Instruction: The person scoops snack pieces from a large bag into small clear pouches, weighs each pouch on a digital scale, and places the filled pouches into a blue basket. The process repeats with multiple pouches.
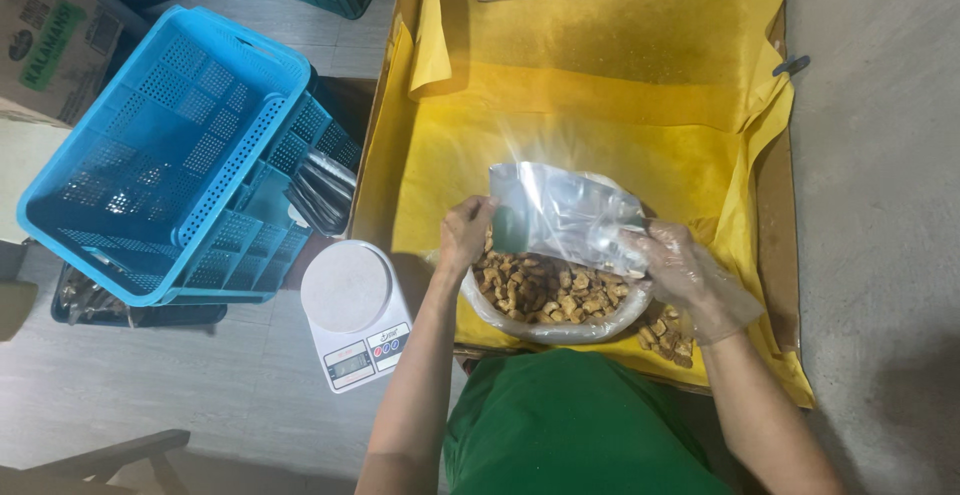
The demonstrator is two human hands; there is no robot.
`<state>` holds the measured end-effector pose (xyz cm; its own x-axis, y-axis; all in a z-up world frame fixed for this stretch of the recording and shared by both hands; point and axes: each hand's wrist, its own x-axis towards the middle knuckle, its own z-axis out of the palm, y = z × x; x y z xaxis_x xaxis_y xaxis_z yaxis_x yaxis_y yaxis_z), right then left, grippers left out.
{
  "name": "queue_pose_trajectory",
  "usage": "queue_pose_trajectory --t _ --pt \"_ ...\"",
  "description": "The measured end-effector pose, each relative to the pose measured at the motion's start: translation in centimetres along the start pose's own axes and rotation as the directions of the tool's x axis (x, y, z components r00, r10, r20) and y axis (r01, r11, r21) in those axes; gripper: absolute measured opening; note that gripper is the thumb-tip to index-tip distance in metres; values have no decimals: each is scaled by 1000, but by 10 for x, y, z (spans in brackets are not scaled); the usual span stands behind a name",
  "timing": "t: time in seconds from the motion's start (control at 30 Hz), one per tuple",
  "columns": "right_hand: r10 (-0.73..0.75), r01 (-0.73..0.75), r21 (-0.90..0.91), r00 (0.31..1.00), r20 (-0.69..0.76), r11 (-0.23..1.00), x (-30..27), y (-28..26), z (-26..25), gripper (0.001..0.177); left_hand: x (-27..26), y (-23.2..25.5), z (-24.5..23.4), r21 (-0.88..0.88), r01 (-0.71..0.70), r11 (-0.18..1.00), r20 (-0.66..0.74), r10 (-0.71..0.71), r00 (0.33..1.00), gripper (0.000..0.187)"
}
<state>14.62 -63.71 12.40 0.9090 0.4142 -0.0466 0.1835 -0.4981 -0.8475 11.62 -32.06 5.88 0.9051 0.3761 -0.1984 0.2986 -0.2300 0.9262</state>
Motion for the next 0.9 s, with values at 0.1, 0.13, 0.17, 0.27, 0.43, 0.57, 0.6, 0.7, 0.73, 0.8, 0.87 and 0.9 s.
queue_pose_trajectory --t 0.1,0.13,0.17,0.27,0.43,0.57,0.6,0.7,0.73,0.8,0.87,0.9 --pt "492 -472 271 871 -5 839 -3 -2 -7 30 -3 -1 4 -111 36 993 80 -27 996 34" --pt "511 -480 349 860 6 805 -6 -4 -11 30 -5 -2 5 -141 49 989 99 -35 994 33" --pt "528 -485 424 849 18 765 -8 -6 -15 29 -7 -3 4 -164 112 980 131 -91 987 33" --pt "455 -455 415 884 105 788 -11 -4 -32 29 -9 -3 -4 -285 280 917 260 -207 943 30" --pt "354 -363 644 923 150 673 -5 24 -34 26 -12 -1 -11 -536 406 740 450 -156 879 25" --pt "152 -274 868 961 231 414 -5 34 -33 28 -9 -3 -10 -438 370 819 402 -189 896 30" --pt "227 -284 833 954 195 476 -5 32 -34 26 -8 -7 -10 -470 328 820 410 -127 903 29" --pt "394 -328 717 916 81 615 -7 13 -36 26 -2 -22 -13 -515 368 774 445 -126 887 30" --pt "425 -344 686 904 56 641 -9 3 -37 28 1 -27 -13 -520 409 750 462 -156 873 30" --pt "533 -419 643 846 20 641 -11 -19 -38 31 6 -39 -9 -591 393 705 486 -78 871 34" --pt "673 -527 621 740 -1 580 -10 -42 -37 36 12 -43 -3 -558 338 758 461 -55 886 37" --pt "574 -460 609 819 9 646 -16 -53 -39 38 12 -42 1 -482 293 826 425 -72 902 40"
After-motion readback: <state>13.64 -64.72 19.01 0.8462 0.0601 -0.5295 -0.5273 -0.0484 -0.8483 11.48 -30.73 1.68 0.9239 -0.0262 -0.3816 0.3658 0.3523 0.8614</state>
